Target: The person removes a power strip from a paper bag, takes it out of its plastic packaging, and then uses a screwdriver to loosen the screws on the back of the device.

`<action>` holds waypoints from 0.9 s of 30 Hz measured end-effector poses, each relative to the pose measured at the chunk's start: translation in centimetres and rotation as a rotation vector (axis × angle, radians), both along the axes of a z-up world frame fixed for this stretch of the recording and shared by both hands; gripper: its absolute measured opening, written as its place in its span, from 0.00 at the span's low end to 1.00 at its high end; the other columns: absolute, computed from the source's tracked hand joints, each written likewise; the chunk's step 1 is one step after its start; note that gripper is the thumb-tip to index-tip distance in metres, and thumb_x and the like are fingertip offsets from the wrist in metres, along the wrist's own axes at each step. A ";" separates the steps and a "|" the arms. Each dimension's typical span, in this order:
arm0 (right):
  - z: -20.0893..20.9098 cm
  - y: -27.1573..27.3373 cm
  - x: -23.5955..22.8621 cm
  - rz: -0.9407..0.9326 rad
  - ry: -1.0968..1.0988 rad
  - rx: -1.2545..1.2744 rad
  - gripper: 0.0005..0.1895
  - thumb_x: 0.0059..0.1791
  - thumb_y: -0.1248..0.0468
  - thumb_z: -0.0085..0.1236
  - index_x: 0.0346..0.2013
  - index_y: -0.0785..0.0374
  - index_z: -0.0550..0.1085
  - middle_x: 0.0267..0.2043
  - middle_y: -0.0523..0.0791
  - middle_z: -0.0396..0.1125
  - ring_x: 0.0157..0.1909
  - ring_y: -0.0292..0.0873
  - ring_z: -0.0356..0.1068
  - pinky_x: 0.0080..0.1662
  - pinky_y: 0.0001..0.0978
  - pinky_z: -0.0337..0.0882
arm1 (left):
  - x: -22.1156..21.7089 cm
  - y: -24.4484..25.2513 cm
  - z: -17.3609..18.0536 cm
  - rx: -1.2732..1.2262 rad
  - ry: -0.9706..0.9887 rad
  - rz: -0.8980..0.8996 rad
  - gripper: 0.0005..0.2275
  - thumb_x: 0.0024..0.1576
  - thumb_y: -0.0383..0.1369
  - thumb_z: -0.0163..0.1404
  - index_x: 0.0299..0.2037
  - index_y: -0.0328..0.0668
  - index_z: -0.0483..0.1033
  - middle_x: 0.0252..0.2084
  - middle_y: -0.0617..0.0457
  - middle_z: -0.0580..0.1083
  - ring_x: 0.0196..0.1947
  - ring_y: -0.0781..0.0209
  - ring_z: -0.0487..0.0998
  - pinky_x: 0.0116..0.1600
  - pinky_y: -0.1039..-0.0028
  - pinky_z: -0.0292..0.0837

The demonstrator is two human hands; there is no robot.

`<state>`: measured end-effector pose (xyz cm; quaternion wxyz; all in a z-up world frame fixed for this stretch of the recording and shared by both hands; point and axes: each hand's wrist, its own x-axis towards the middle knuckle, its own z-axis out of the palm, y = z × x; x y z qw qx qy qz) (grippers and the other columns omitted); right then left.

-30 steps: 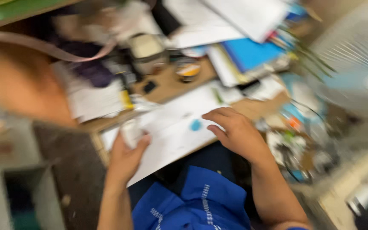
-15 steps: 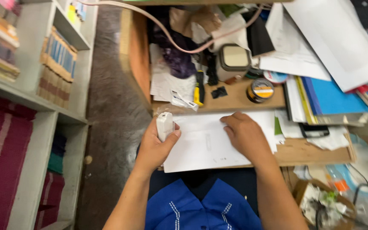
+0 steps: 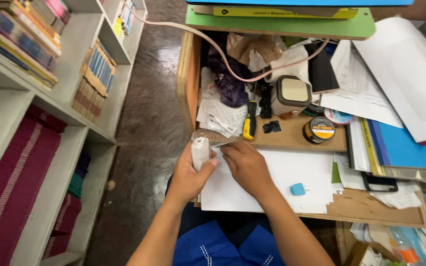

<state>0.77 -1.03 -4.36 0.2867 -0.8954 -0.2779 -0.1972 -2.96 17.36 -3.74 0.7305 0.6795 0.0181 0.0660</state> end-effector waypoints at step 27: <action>10.5 -9.2 -5.0 0.004 -0.068 0.400 0.07 0.49 0.75 0.58 0.37 0.62 0.80 0.40 0.47 0.76 0.43 0.42 0.78 0.48 0.29 0.76 | 0.7 -4.8 9.2 0.622 -0.390 -0.471 0.27 0.53 0.31 0.56 0.66 0.45 0.67 0.54 0.51 0.73 0.55 0.55 0.75 0.57 0.69 0.69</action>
